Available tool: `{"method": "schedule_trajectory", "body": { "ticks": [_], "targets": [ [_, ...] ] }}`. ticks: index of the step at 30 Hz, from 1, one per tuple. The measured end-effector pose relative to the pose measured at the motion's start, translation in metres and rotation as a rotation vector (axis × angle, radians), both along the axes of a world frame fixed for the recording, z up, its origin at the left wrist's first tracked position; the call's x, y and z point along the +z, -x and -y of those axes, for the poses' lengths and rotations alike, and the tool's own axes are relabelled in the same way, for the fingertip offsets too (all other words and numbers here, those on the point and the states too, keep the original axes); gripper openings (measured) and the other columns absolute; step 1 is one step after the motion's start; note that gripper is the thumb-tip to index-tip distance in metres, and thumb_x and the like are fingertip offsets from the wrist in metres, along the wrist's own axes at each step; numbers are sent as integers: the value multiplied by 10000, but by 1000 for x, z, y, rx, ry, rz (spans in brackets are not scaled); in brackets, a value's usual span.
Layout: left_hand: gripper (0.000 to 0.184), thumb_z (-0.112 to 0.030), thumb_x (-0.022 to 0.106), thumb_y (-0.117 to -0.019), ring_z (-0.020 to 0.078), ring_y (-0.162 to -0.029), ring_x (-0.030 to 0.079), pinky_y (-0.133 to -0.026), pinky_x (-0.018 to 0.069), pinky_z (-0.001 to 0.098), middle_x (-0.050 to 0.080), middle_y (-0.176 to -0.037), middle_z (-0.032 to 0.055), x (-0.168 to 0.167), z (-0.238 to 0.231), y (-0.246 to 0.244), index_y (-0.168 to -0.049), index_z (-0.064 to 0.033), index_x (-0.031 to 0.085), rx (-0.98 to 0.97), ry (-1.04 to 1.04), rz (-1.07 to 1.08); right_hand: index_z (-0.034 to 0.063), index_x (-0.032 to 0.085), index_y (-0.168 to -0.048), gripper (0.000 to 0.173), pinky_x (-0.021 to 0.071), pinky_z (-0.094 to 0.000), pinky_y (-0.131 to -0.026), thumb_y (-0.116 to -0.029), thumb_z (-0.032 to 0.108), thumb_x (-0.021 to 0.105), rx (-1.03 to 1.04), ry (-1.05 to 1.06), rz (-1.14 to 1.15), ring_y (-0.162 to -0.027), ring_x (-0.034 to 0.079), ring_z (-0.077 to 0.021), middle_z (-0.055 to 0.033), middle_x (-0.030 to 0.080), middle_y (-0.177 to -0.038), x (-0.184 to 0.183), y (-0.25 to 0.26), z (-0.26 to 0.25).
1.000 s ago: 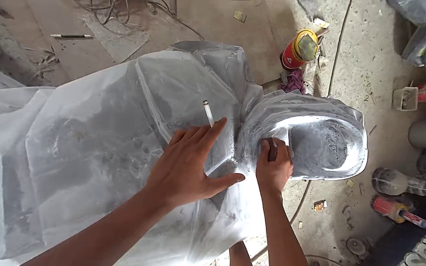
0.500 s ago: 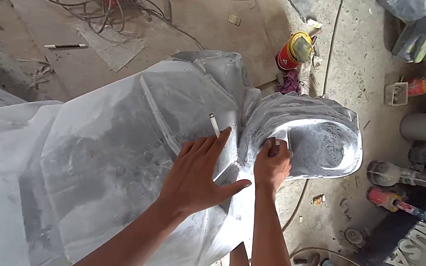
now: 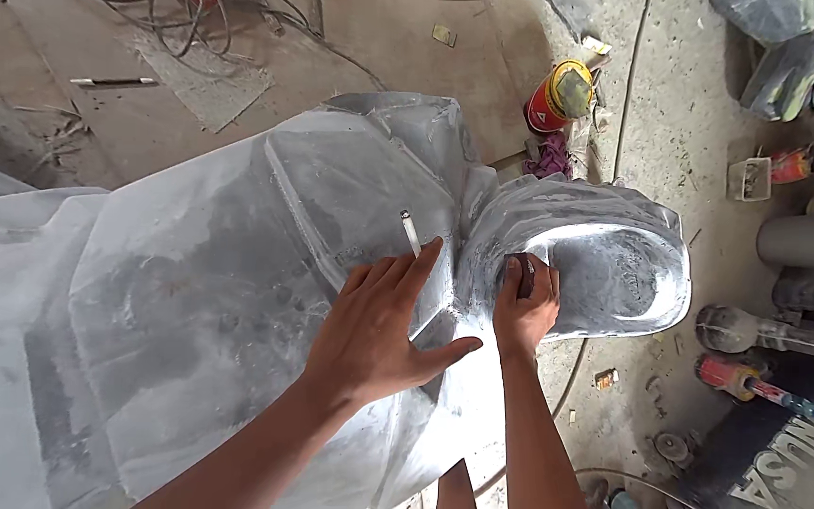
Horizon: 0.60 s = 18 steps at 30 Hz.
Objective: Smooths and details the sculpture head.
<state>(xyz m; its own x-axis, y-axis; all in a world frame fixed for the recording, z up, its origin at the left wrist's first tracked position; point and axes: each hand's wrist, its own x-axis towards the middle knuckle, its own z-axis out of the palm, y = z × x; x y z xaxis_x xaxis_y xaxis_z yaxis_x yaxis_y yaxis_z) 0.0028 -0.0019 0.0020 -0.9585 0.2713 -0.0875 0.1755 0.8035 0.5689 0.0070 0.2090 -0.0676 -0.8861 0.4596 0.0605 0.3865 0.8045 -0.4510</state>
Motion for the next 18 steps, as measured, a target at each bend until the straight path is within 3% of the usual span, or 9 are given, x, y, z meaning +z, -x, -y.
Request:
{"method": "schedule_trajectory", "body": {
  "ticks": [7, 10, 14, 18],
  "targets": [
    [1168, -935, 529, -693, 198, -1109, 616, -914, 468, 434, 674, -1252, 38, -2, -1, 2, -1573, -174, 422, 3, 17, -13, 205, 726, -1187, 319, 522, -479, -559, -1041, 428, 551, 61, -71, -5, -767, 663, -238, -67, 658, -1031, 1, 8, -6],
    [1172, -933, 536, -689, 196, -1149, 607, -963, 457, 446, 663, -1287, 33, 0, -1, 2, -1585, -190, 400, 2, 20, 17, 209, 703, -1246, 351, 524, -479, -557, -1055, 445, 527, 52, -69, 26, -778, 660, -244, -74, 647, -1046, 5, 2, -2],
    [1159, -931, 534, -698, 201, -1158, 615, -980, 461, 445, 671, -1288, 43, -3, -1, 1, -1582, -191, 409, 9, 19, -8, 188, 731, -1182, 304, 528, -467, -558, -1038, 394, 560, 76, -88, 8, -761, 665, -239, -73, 660, -1027, 6, -1, -3],
    [1150, -921, 532, -708, 210, -1166, 615, -968, 464, 452, 664, -1310, 54, -1, -1, -5, -1578, -178, 416, 6, 5, 3, 186, 683, -1265, 375, 513, -497, -531, -1066, 446, 502, 72, -77, 70, -763, 660, -285, -108, 643, -1063, 13, 4, -2]
  ]
}}
